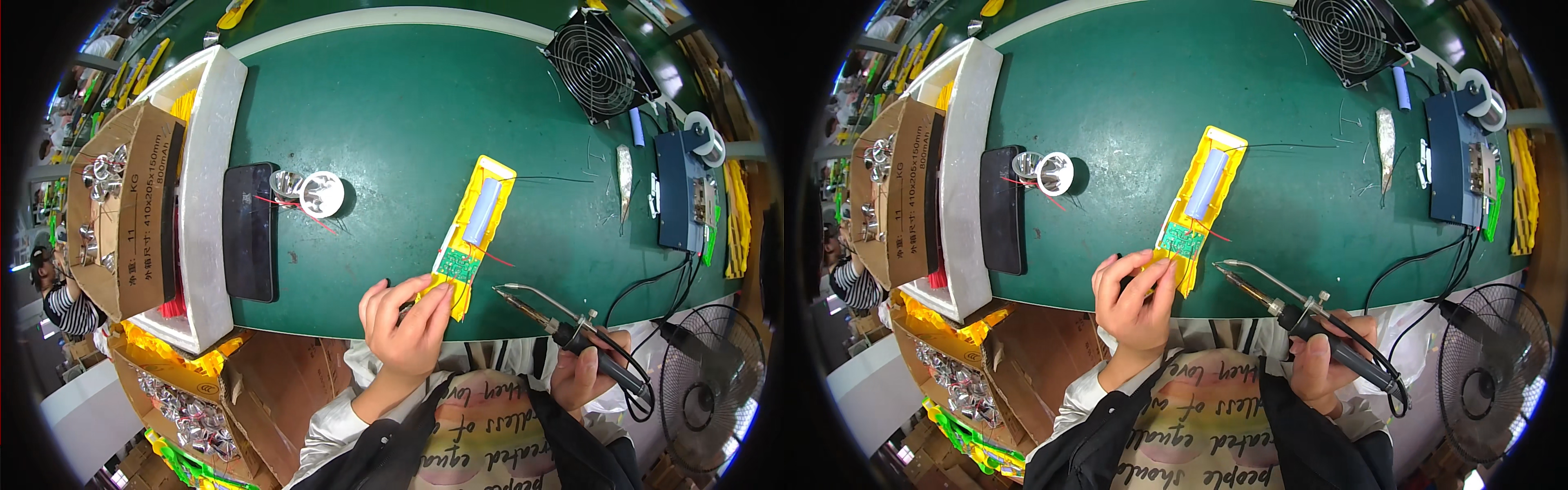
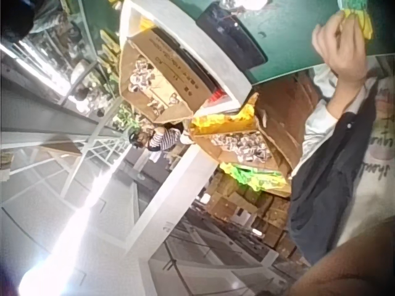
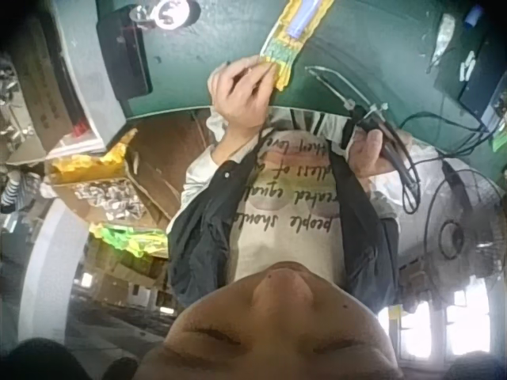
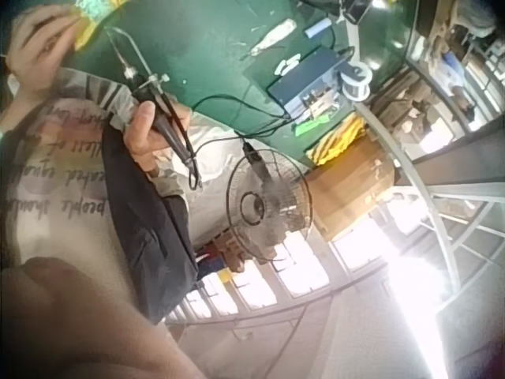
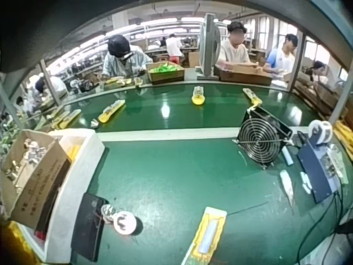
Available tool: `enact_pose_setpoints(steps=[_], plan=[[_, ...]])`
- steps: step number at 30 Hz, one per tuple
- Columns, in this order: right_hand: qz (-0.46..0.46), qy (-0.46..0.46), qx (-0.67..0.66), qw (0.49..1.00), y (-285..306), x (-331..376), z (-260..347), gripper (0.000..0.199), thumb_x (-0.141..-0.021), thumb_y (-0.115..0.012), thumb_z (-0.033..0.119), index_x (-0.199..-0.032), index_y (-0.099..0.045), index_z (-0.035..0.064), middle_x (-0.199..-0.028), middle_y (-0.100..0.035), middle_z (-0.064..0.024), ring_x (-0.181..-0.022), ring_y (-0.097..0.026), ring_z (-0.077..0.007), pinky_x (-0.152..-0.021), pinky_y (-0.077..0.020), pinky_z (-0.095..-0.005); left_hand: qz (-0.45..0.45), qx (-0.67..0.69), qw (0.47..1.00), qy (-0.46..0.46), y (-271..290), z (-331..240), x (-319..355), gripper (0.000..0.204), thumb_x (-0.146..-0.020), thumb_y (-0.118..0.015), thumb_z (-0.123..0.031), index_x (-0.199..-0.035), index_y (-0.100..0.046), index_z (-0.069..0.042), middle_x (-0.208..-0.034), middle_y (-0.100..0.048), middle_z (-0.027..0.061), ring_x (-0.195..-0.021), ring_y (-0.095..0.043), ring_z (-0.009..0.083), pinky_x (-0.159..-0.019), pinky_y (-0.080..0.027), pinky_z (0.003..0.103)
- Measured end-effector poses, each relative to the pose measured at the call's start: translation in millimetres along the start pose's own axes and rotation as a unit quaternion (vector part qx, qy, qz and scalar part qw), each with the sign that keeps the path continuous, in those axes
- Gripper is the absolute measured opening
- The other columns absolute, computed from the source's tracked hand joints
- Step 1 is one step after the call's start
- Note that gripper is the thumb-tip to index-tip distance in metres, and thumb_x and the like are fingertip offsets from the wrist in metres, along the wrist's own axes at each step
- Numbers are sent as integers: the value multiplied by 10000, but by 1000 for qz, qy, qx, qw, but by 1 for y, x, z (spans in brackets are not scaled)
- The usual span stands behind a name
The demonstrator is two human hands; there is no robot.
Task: The person solders electrical wires to circuit boards inside plastic flashlight bodies using a soldering iron, and places the assembled flashlight components onto the conveyor belt.
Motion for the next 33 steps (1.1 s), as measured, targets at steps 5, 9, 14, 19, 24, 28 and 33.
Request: enact_pose_setpoints(steps=[5, 9, 14, 19, 24, 28, 33], plan=[[-59, 13, 15, 998, 10, 2, -6, 289, -729, -561, 235, -769, -366, 25, -548, -447, -64, -388, -399, -73, -377, -323, -183, -19, -34, 999, -16, 0, 0, 6, 162, -586, -696, -63, -730, -633, -105, -832, -596, 11, -659, -542, 134, -758, -395, 342], [-66, 7, -25, 997, 16, 3, -8, 276, -732, -565, 218, -770, -369, 29, -571, -457, -64, -396, -404, -75, -390, -332, -179, -27, -64, 997, -24, 2, -2, 5, 159, -581, -686, -37, -718, -627, -93, -818, -602, 25, -678, -561, 145, -764, -400, 353], [-88, 16, -58, 994, 25, 1, -13, 265, -724, -579, 193, -781, -381, 26, -588, -454, -57, -406, -408, -80, -402, -347, -186, -28, -70, 997, -24, 5, -3, 5, 162, -586, -673, -36, -731, -617, -80, -831, -603, 34, -725, -566, 167, -767, -400, 350], [-86, 37, -91, 991, 47, -12, -19, 143, -744, -512, 76, -794, -389, 22, -651, -441, -68, -447, -410, -88, -395, -353, -191, 69, -28, 996, 45, 13, -17, -10, 389, -586, -691, -111, -937, -541, -34, -971, -552, 126, -863, -521, 261, -743, -408, 329], [-113, 25, -91, 989, 63, -30, -36, 112, -734, -479, 22, -815, -401, 16, -685, -422, -58, -455, -393, -88, -392, -351, -188, 221, -95, 970, 31, -9, -42, -50, 541, -641, -651, -225, -1073, -418, 3, -961, -518, 166, -803, -535, 307, -695, -432, 359], [-137, 16, -118, 983, 71, -42, -48, 120, -734, -474, 19, -819, -390, 14, -702, -422, -65, -454, -383, -86, -402, -353, -192, 393, -190, 899, 40, -30, -41, -81, 517, -697, -590, -228, -1095, -384, 28, -893, -510, 194, -765, -548, 348, -644, -460, 397], [-168, 24, -109, 980, 73, -45, -48, 119, -784, -463, 65, -861, -385, 21, -745, -388, -42, -493, -346, -68, -421, -320, -184, 400, -286, 870, -18, -61, -23, -197, 435, -688, -605, -216, -999, -416, 23, -905, -510, 209, -815, -531, 358, -711, -439, 408]])
Point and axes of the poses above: each hand's wrist, its own x-axis away from the middle knuckle, its own y-axis out of the back of the hand, z = x × y, the point moved 5 cm from there along -x, towards the middle knuckle
